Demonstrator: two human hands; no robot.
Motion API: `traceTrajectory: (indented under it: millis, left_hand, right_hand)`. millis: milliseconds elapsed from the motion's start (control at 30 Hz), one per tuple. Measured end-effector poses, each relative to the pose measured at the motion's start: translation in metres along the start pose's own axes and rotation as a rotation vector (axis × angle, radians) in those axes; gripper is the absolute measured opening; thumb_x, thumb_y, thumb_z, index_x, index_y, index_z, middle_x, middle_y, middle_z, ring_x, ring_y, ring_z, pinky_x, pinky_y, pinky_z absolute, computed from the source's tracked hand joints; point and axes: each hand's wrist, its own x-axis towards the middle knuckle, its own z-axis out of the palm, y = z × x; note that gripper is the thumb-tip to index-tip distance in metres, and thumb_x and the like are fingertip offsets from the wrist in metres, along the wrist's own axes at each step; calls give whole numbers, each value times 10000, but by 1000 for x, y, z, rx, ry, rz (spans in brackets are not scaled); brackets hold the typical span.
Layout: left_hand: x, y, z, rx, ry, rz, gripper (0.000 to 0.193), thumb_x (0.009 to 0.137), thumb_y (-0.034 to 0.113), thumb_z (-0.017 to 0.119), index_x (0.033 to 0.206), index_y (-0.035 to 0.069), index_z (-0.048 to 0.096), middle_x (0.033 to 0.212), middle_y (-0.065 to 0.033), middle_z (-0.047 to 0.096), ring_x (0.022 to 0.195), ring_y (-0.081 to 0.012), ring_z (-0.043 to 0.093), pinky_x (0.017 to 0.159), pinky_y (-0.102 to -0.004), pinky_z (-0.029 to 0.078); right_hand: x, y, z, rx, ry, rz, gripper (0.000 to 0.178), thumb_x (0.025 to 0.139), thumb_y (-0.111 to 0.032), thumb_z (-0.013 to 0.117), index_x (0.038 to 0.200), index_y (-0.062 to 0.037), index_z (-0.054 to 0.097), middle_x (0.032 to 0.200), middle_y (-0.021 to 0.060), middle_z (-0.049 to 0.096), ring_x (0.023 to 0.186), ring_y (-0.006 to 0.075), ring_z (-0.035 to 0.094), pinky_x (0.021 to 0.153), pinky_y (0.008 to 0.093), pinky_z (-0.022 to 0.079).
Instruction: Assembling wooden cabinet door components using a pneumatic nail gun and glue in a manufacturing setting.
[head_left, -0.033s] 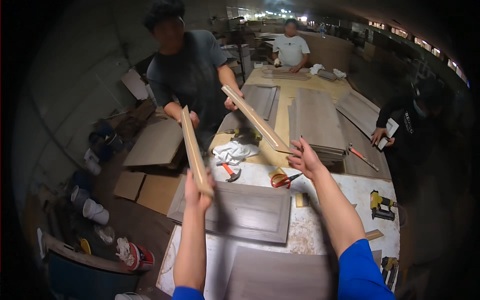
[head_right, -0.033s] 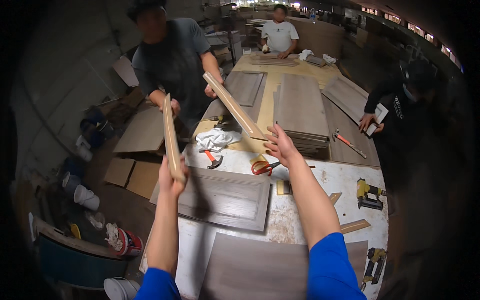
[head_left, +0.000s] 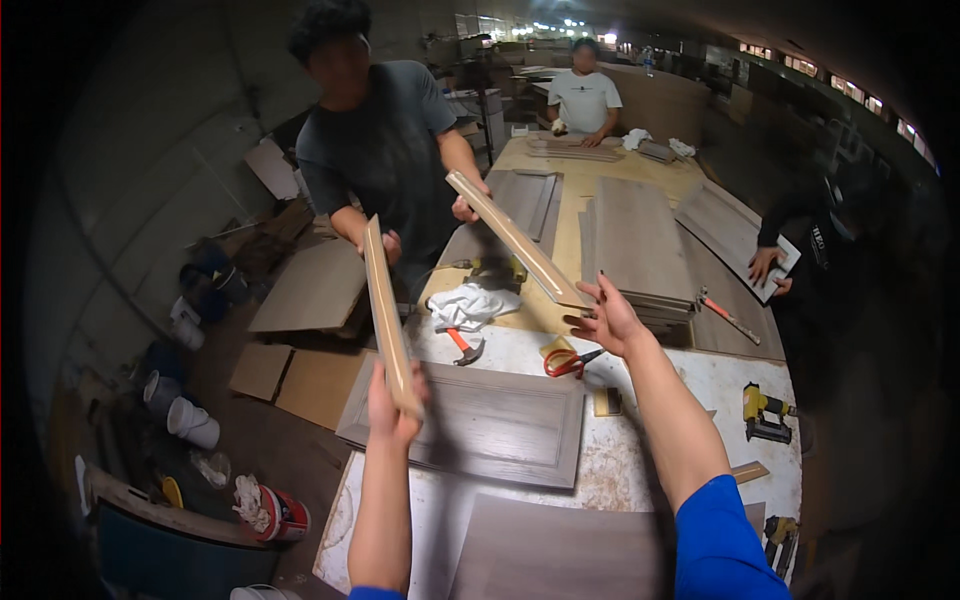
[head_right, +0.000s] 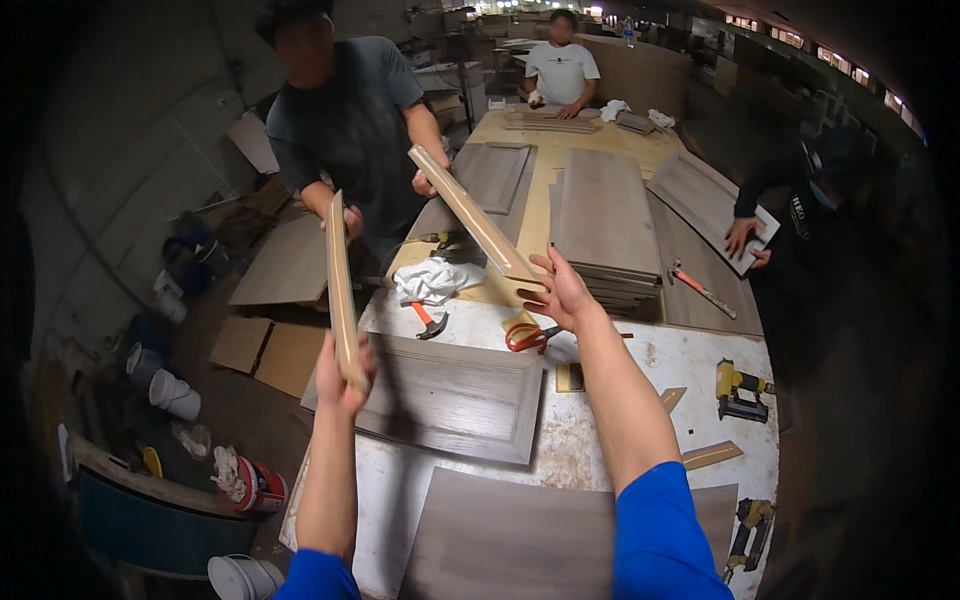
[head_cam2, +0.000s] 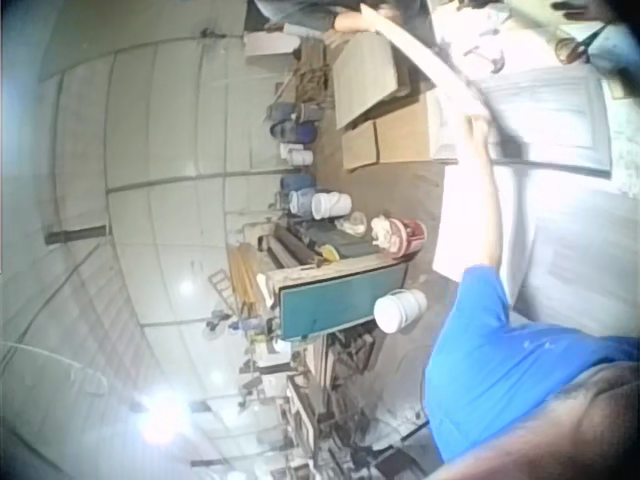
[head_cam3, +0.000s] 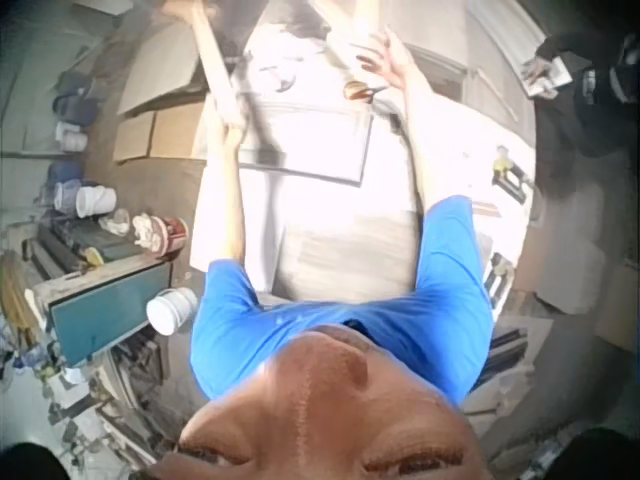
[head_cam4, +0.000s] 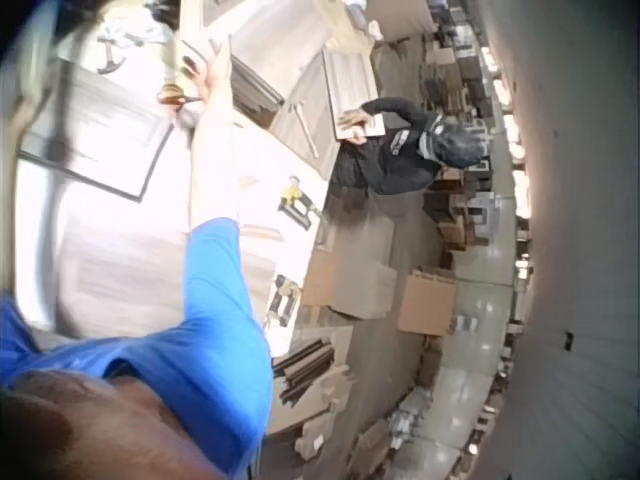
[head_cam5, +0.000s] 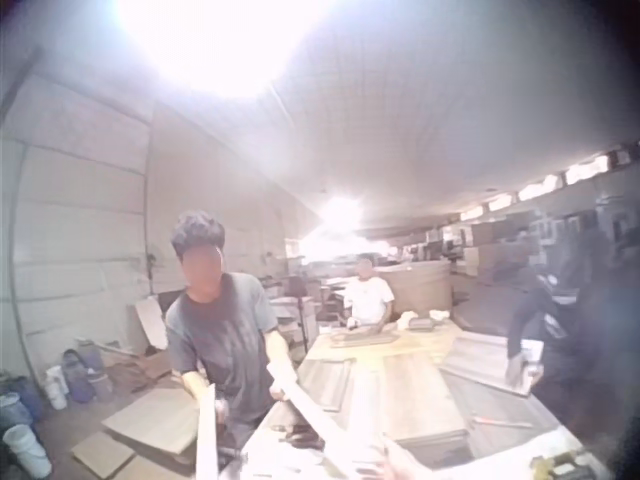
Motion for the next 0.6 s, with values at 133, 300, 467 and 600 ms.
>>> traceTrajectory:
  millis: [133,300,467,600]
  left_hand:
    - [-142,-22,-64,145,243,-53,682,1035,671,278,994,56,569,745,-54,535,561,-192,519,506,-335,438]
    - [-307,-65,-116,192,423,-49,733,1010,723,264,999,54,565,801,-58,571,509,-221,511,440,-367,412]
    - [-405,-116,-130,-79,814,34,788,1025,705,216,980,11,586,773,-105,571,582,-270,536,530,-392,442]
    - [-471,-134,-161,-44,799,-88,811,1026,707,216,1025,-3,609,799,-102,582,615,-242,551,561,-375,459]
  right_hand:
    - [23,-7,1,180,-517,71,670,1077,-574,237,1566,-127,336,1367,122,612,955,248,718,735,385,616]
    - [22,-12,46,342,-659,123,559,1104,-469,283,1496,-93,416,1258,190,651,723,229,695,561,342,613]
    - [-24,28,77,185,-322,164,517,1102,-469,305,1373,-79,509,1024,136,681,610,193,620,537,319,554]
    - [-117,96,56,119,-304,62,546,1090,-536,279,1203,-87,569,951,88,644,511,183,550,484,307,459]
